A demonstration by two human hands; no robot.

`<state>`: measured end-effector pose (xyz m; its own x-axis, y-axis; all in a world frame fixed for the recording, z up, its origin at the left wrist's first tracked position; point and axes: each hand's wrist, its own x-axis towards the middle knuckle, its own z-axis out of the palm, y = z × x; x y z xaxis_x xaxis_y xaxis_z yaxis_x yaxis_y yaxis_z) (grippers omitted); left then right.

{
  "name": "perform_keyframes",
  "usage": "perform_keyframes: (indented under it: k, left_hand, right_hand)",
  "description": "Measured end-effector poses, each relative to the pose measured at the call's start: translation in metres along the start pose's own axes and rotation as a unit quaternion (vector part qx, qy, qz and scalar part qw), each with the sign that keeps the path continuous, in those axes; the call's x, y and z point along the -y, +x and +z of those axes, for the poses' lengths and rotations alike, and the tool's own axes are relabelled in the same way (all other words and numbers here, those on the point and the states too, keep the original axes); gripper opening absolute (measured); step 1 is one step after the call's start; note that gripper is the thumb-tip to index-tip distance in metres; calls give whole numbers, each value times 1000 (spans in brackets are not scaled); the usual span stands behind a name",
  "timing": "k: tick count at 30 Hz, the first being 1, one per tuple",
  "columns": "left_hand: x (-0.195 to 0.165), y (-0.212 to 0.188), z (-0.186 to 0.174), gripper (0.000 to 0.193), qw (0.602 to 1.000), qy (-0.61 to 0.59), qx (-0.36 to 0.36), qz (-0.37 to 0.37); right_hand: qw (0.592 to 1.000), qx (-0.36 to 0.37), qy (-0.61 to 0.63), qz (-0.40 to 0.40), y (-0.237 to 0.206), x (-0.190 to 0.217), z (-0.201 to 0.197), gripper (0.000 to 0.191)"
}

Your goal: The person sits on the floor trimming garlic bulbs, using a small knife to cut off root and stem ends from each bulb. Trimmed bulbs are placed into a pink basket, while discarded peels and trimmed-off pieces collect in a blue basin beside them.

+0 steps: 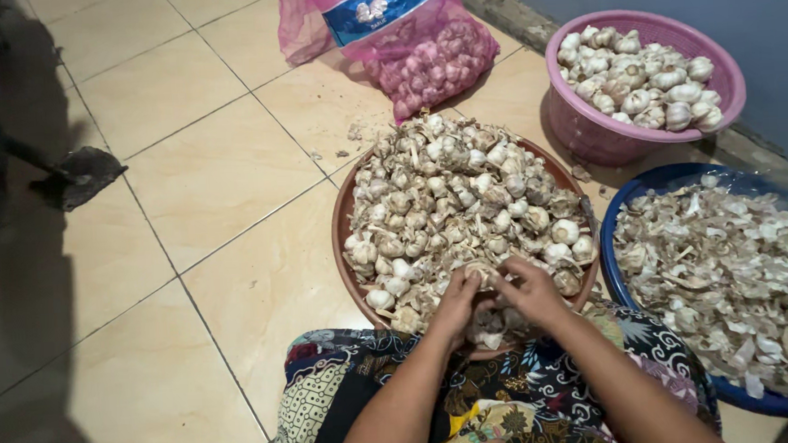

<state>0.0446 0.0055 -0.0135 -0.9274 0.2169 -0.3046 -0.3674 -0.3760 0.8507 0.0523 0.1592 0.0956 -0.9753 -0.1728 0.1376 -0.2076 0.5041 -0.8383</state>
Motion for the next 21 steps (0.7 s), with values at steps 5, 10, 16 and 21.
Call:
perform_keyframes:
  k: [5,10,16,21]
  left_hand:
    - [1,-8,5,36,995,-88,29,22]
    - [-7,-11,2,38,997,40,2,71]
    - [-16,1,-14,51,997,54,-57,6]
    - [-4,2,-11,49,973,173,-43,146]
  right_hand:
    - [951,-10,290,103,0,-5,25,21]
    - [880,19,408,243,16,2,16,27]
    - [986,50,42,152,4,25,0,51]
    - [990,109,-1,91,-13,10,18,53]
